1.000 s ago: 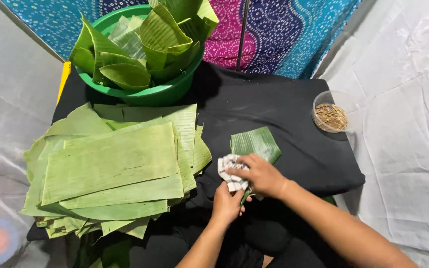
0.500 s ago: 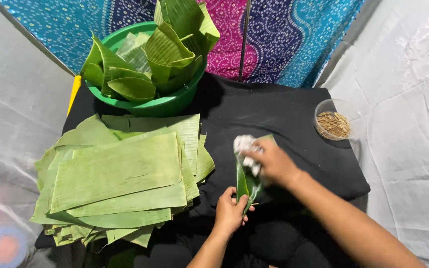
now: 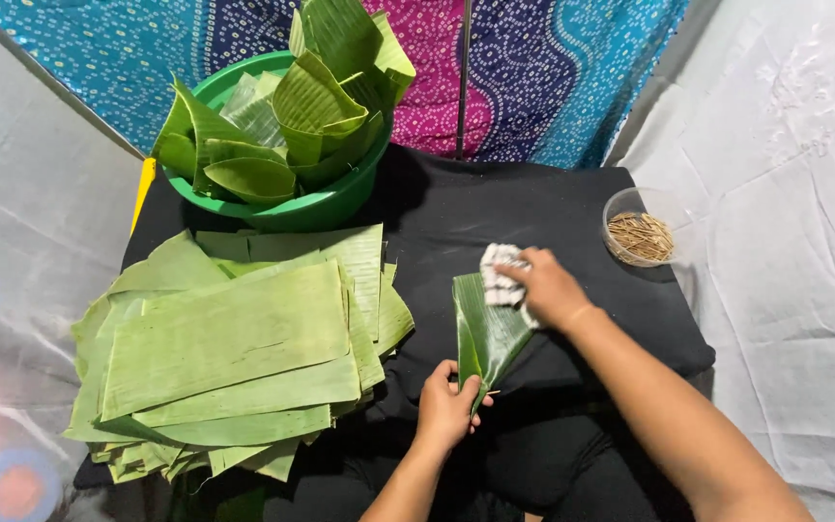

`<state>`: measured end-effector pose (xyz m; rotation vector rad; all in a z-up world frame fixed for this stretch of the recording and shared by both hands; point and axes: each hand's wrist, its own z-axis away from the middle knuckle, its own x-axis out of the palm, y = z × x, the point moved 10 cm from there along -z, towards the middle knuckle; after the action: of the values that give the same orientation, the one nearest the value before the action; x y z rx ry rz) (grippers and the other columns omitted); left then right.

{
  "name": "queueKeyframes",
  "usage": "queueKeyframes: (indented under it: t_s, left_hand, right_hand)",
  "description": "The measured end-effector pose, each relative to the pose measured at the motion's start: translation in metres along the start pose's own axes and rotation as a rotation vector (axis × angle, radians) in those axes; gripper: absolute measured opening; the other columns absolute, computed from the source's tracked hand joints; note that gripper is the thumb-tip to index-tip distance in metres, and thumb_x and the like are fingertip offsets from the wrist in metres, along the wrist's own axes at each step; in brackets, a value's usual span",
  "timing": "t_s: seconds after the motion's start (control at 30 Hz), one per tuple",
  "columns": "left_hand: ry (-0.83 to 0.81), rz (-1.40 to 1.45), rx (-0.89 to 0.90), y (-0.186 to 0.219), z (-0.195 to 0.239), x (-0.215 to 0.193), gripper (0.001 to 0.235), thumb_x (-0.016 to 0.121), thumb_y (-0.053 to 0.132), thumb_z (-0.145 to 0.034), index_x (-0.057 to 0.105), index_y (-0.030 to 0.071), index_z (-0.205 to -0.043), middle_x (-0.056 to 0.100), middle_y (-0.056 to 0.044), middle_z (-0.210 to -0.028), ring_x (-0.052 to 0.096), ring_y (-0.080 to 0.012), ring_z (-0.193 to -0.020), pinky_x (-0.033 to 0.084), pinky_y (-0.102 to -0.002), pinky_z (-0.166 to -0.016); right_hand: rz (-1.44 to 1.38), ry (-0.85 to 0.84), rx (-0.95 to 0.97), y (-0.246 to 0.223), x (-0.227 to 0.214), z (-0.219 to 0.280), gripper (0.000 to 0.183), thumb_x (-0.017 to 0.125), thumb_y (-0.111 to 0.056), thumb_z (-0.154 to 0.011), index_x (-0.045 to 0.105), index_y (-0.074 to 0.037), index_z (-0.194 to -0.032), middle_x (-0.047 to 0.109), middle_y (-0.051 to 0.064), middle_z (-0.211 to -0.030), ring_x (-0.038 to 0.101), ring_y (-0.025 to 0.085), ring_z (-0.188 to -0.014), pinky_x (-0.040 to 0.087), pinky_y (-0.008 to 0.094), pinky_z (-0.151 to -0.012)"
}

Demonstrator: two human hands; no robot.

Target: Cleaning banana leaves with a cloth and folding them into cone shapes, then securing them with toothpicks.

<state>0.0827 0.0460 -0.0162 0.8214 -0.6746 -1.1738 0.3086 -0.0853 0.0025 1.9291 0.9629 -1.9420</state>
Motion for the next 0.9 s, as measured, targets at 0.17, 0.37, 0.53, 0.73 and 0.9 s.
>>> queueKeyframes:
  t_s: [0.17, 0.37, 0.53, 0.73, 0.9]
  left_hand:
    - [-0.022, 0.016, 0.010, -0.007, 0.001, -0.001, 0.013, 0.061, 0.010, -0.098, 0.059, 0.004, -0.109, 0.075, -0.010, -0.075, 0.053, -0.0132, -0.043, 0.041, -0.025, -0.038]
    - [-0.039, -0.046, 0.216, -0.003, 0.023, 0.002, 0.014, 0.061, 0.007, -0.097, 0.062, 0.003, -0.111, 0.071, -0.007, -0.079, 0.065, -0.0117, -0.053, 0.054, -0.025, -0.047]
    - [-0.048, -0.106, 0.393, 0.022, 0.051, 0.010, 0.018, 0.062, 0.008, -0.095, 0.064, 0.005, -0.113, 0.072, -0.004, -0.079, 0.073, -0.0113, -0.064, 0.058, -0.024, -0.053]
    - [0.073, -0.424, 0.854, 0.088, 0.114, 0.015, 0.020, 0.063, 0.006, -0.086, 0.066, 0.009, -0.105, 0.075, -0.008, -0.089, 0.069, -0.0255, -0.070, 0.056, -0.034, -0.064]
    - [0.203, -0.824, 1.210, 0.127, 0.172, 0.032, 0.029, 0.067, 0.002, -0.075, 0.067, 0.006, -0.104, 0.065, -0.009, -0.135, 0.070, -0.0272, -0.092, 0.058, -0.035, -0.068]
  right_hand:
    - [0.061, 0.129, 0.209, 0.031, -0.050, 0.023, 0.060, 0.061, -0.006, -0.078, 0.070, -0.027, -0.133, 0.056, 0.011, -0.133, 0.053, 0.032, -0.116, 0.047, 0.040, -0.100]
    - [-0.259, 0.559, 0.253, -0.016, -0.119, 0.120, 0.057, 0.074, -0.020, -0.085, 0.063, -0.013, -0.140, 0.053, 0.013, -0.129, 0.053, 0.027, -0.114, 0.042, 0.038, -0.095]
    - [-1.090, 0.351, 0.574, -0.021, -0.029, 0.156, 0.068, 0.071, -0.006, -0.085, 0.049, -0.008, -0.149, 0.062, 0.016, -0.129, 0.060, 0.021, -0.101, 0.053, 0.034, -0.090]
    - [-1.708, 0.126, 0.737, -0.084, -0.019, 0.146, 0.082, 0.061, -0.017, -0.089, 0.025, -0.012, -0.163, 0.054, 0.027, -0.147, 0.060, 0.034, -0.121, 0.051, 0.042, -0.092]
    - [-1.735, 0.118, 0.394, -0.128, -0.070, 0.137, 0.070, 0.056, -0.017, -0.096, 0.033, -0.007, -0.161, 0.058, 0.015, -0.142, 0.057, 0.016, -0.106, 0.046, 0.027, -0.085]
